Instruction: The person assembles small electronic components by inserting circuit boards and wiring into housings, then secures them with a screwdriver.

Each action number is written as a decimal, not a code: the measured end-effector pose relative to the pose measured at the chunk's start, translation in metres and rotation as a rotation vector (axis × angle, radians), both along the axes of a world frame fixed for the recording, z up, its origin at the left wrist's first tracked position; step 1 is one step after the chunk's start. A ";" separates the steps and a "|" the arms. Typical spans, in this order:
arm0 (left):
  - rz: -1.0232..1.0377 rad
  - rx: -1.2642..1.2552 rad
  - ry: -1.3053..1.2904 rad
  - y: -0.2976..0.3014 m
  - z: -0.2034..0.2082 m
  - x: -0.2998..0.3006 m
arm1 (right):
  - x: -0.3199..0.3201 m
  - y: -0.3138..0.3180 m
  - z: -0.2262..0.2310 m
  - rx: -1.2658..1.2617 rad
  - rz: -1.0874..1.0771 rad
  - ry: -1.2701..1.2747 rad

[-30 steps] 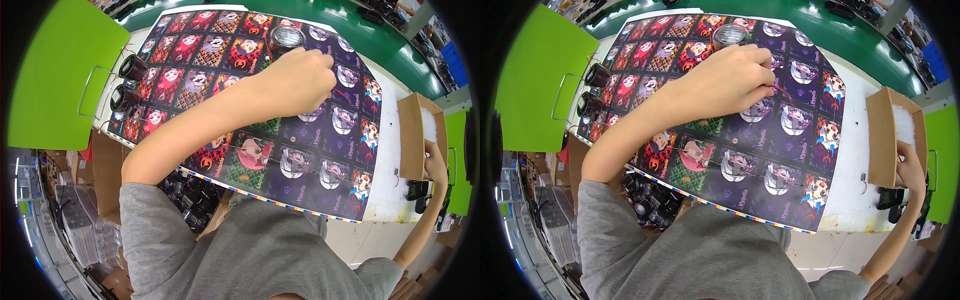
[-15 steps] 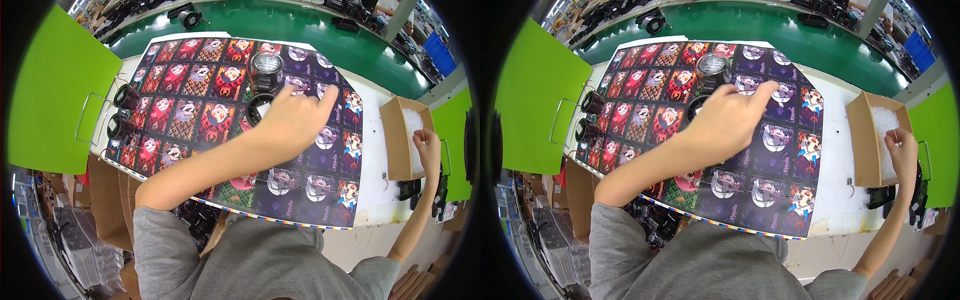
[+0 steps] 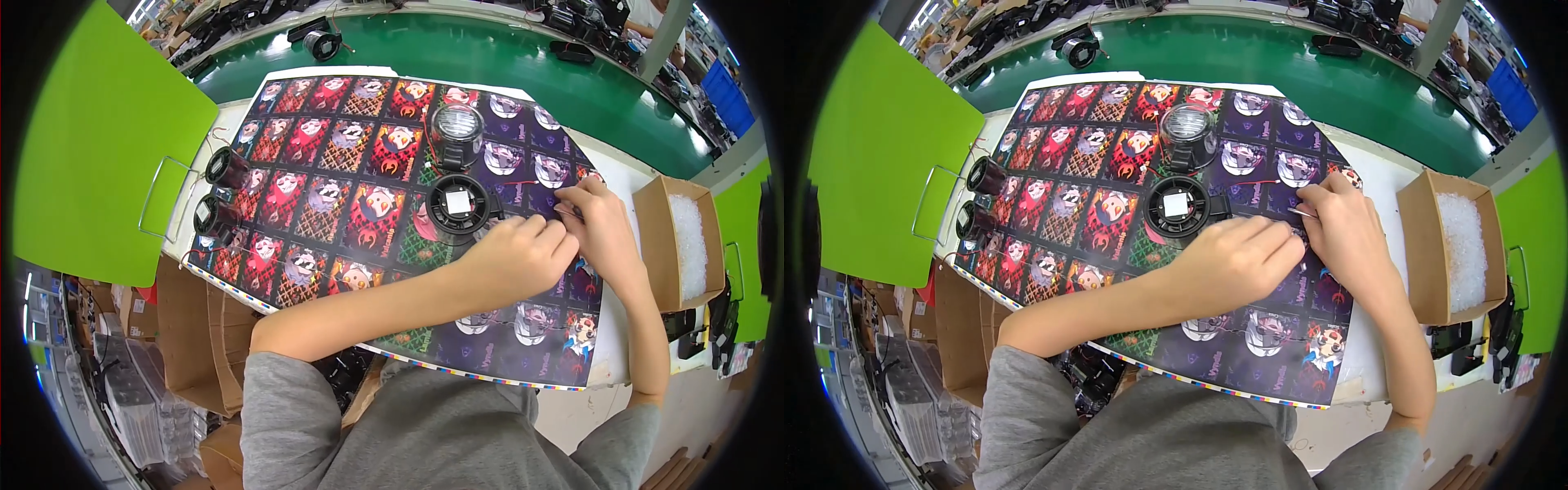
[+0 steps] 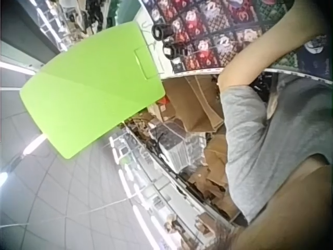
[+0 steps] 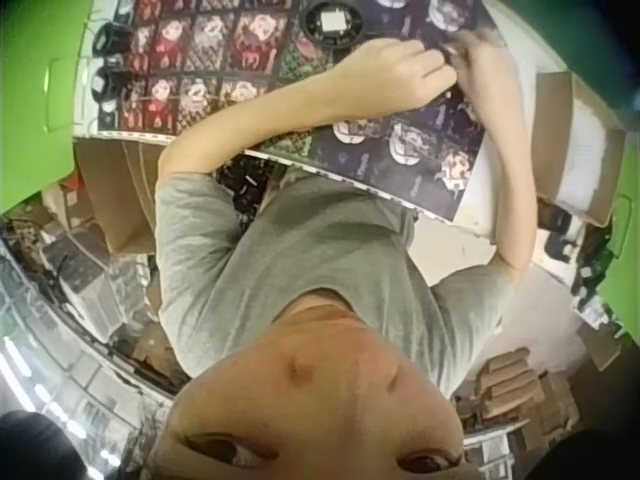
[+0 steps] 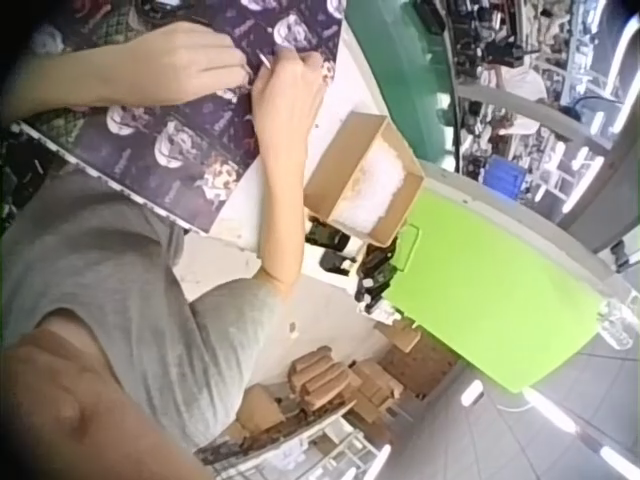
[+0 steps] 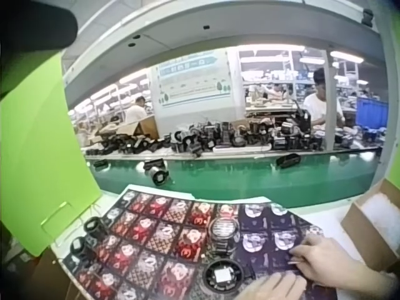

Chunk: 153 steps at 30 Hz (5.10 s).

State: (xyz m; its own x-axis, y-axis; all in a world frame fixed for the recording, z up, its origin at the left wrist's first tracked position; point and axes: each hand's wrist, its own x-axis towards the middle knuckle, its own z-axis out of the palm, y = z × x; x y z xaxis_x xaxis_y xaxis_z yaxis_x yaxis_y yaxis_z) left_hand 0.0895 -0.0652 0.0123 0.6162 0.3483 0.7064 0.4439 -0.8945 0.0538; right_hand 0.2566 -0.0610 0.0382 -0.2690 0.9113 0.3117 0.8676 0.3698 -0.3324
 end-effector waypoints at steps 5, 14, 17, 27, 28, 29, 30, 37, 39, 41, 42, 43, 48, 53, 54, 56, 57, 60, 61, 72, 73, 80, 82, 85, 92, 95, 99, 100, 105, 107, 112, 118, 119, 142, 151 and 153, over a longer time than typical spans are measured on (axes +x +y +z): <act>-0.109 -0.086 0.042 0.003 -0.016 -0.011 | 0.002 0.001 -0.012 0.014 0.004 0.077; -0.003 -0.159 -0.058 0.023 -0.016 -0.016 | 0.005 0.004 -0.010 -0.068 -0.044 0.208; 0.048 -0.216 -0.137 0.028 -0.014 -0.019 | 0.005 -0.002 -0.015 0.024 -0.053 0.145; 0.064 -0.299 -0.202 0.024 -0.007 -0.019 | 0.000 -0.005 0.006 -0.091 -0.058 0.438; 0.058 -0.300 -0.204 0.024 -0.006 -0.019 | 0.001 -0.005 0.000 -0.093 0.011 0.532; 0.050 -0.340 -0.239 0.024 -0.006 -0.019 | 0.000 -0.007 0.000 -0.093 0.009 0.531; 0.043 -0.380 -0.274 0.025 -0.005 -0.019 | -0.003 -0.009 -0.001 -0.124 0.019 0.626; -0.049 -0.413 -0.347 0.024 -0.003 -0.020 | -0.013 -0.011 -0.004 -0.117 0.102 0.818; -0.082 -0.428 -0.371 0.024 -0.004 -0.019 | -0.013 -0.011 -0.006 -0.118 0.102 0.802; -0.086 -0.433 -0.362 0.024 -0.005 -0.019 | -0.012 -0.011 -0.007 -0.168 0.120 0.828; -0.087 -0.437 -0.353 0.024 -0.005 -0.019 | -0.012 -0.011 -0.006 -0.168 0.119 0.827; -0.087 -0.437 -0.354 0.025 -0.006 -0.019 | -0.012 -0.010 -0.005 -0.114 0.110 0.718; -0.073 -0.303 -0.414 0.026 -0.003 -0.019 | -0.012 -0.008 0.001 -0.029 0.144 0.629; 0.196 -0.189 -0.039 0.021 0.032 -0.032 | -0.014 -0.005 0.020 0.118 0.164 0.577; 0.252 -0.231 0.040 0.020 0.038 -0.037 | -0.015 -0.005 0.027 0.146 0.150 0.502; 0.270 -0.393 0.086 0.015 0.042 -0.050 | -0.018 -0.004 0.040 0.190 0.147 0.407; 0.285 -0.404 0.112 0.012 0.043 -0.056 | -0.020 -0.003 0.045 0.210 0.147 0.411; 0.283 -0.450 0.111 0.015 0.039 -0.068 | -0.026 0.003 0.059 0.226 0.151 0.420; 0.239 -0.485 0.070 0.016 0.038 -0.070 | -0.029 0.006 0.060 0.316 0.235 0.368; -0.069 -0.957 -0.474 0.037 0.000 -0.065 | -0.059 0.024 0.075 0.322 0.366 0.305; -0.073 -0.954 -0.497 0.037 -0.002 -0.065 | -0.059 0.024 0.074 0.252 0.335 0.355; -0.112 -0.936 -0.708 0.032 -0.011 -0.059 | -0.040 0.026 0.050 -0.151 0.154 0.634; -0.076 -1.067 -0.634 0.031 -0.006 -0.062 | -0.037 0.013 0.036 -0.224 0.105 0.565; -0.103 -0.903 -0.669 0.025 -0.005 -0.060 | -0.050 -0.008 0.039 -0.084 0.213 0.300; 0.017 -0.715 -0.679 0.021 -0.006 -0.058 | -0.067 -0.012 0.022 0.131 0.317 0.167; 0.016 -0.668 -0.685 0.022 -0.008 -0.058 | -0.072 -0.015 0.018 0.151 0.273 0.138; 0.045 -0.717 -0.667 0.020 -0.007 -0.060 | -0.075 -0.017 0.018 0.154 0.240 0.111; 0.067 -0.682 -0.622 0.020 -0.008 -0.061 | -0.074 -0.017 0.018 0.150 0.250 0.132; 0.075 -0.657 -0.686 0.021 -0.007 -0.058 | -0.074 -0.017 0.014 0.117 0.243 0.330; 0.071 -0.672 -0.663 0.021 -0.005 -0.059 | -0.075 -0.017 0.014 0.146 0.260 0.281; 0.045 -0.705 -0.629 0.021 -0.011 -0.062 | -0.075 -0.012 0.013 0.176 0.275 0.247; 0.056 -0.677 -0.611 0.018 -0.007 -0.060 | -0.076 -0.013 0.014 0.193 0.292 0.183; 0.053 -0.678 -0.615 0.018 -0.007 -0.059 | -0.077 -0.014 0.014 0.203 0.280 0.133; 0.068 -0.683 -0.740 0.024 -0.011 -0.058 | -0.081 -0.006 -0.002 0.448 0.192 -0.053; 0.106 -0.683 -0.691 0.020 -0.006 -0.058 | -0.082 -0.008 0.011 0.322 0.178 0.091; 0.126 -0.656 -0.656 0.020 -0.006 -0.057 | -0.081 -0.006 0.014 0.321 0.168 0.136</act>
